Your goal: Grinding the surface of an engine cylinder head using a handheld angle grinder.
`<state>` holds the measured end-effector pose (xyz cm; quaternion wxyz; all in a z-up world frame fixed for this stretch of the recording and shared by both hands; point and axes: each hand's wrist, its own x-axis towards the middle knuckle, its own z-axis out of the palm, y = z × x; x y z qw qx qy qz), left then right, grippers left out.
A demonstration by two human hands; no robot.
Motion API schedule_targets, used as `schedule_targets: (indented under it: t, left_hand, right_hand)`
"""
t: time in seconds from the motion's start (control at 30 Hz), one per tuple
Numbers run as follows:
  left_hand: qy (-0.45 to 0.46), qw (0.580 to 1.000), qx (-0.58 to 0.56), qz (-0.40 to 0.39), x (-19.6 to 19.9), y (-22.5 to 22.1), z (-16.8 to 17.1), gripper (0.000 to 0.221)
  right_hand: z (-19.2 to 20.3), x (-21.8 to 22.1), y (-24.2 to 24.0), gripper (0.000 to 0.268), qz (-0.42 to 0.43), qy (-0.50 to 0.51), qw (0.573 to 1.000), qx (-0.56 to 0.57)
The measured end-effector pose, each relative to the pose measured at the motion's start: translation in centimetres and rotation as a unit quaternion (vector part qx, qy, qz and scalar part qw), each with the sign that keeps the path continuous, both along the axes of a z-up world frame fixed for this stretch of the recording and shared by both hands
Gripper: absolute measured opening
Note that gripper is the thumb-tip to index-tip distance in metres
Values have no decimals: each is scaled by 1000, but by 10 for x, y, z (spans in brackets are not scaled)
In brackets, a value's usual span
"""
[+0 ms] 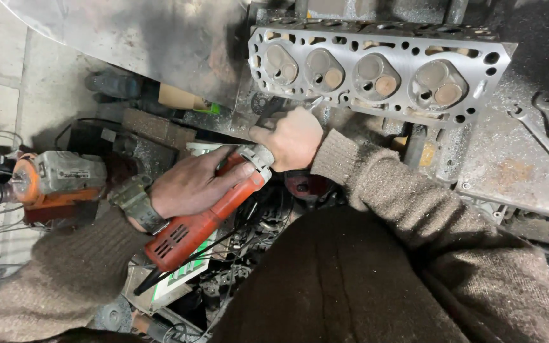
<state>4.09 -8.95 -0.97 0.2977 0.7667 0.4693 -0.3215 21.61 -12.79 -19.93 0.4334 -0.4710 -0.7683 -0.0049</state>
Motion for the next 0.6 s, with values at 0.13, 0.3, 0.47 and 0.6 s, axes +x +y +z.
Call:
schedule_targets:
  t: [0.13, 0.3, 0.47, 0.6]
  left_hand:
    - [-36, 999, 1, 31, -10, -5, -11, 80]
    - [-18, 1000, 2, 26, -16, -5, -14, 84]
    - [-23, 999, 4, 22, -19, -4, -18, 83]
    - [-33, 999, 5, 28, -12, -9, -8, 83]
  right_hand:
    - [-11, -27, 6, 15, -92, -3, 996, 13]
    - [-13, -43, 9, 16, -196, 46, 979, 21]
    - [-35, -25, 16, 7, -128, -23, 989, 69]
    - [-46, -26, 14, 22, -99, -13, 992, 73]
